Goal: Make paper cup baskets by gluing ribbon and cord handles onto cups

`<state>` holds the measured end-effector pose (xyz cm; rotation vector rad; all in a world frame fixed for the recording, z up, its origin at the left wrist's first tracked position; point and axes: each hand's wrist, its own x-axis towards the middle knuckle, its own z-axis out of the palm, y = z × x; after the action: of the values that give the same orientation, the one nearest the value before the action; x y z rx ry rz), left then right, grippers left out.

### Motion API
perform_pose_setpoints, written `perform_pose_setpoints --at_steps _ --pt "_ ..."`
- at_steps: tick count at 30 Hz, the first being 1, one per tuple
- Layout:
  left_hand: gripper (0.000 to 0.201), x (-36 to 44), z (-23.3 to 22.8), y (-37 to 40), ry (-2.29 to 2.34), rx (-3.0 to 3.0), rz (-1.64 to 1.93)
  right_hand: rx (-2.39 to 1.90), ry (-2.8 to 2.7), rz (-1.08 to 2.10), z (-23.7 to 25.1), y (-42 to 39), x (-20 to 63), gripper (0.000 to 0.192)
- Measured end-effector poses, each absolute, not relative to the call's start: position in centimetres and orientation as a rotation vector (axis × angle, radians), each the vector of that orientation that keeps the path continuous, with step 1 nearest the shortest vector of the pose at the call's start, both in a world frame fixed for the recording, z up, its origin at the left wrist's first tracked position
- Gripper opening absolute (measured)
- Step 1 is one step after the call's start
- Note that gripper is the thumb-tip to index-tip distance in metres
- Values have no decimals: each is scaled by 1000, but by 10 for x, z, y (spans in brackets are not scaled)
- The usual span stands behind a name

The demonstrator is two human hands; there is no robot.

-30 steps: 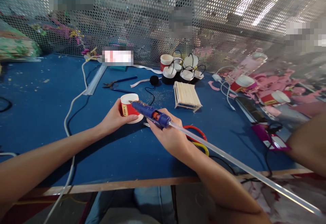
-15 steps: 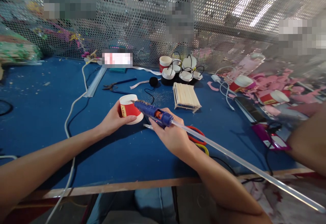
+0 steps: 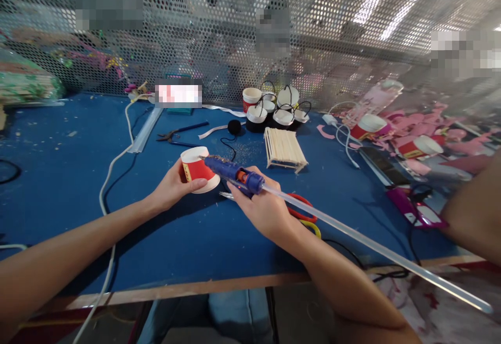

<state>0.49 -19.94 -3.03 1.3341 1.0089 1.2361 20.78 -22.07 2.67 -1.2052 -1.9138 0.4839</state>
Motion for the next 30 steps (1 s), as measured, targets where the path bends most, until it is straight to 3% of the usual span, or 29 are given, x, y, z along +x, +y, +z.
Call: perform_pose_setpoints --at_steps 30 --pt "63 4 -33 -199 990 1352 1253 -1231 -1936 479 25 -223 207 16"
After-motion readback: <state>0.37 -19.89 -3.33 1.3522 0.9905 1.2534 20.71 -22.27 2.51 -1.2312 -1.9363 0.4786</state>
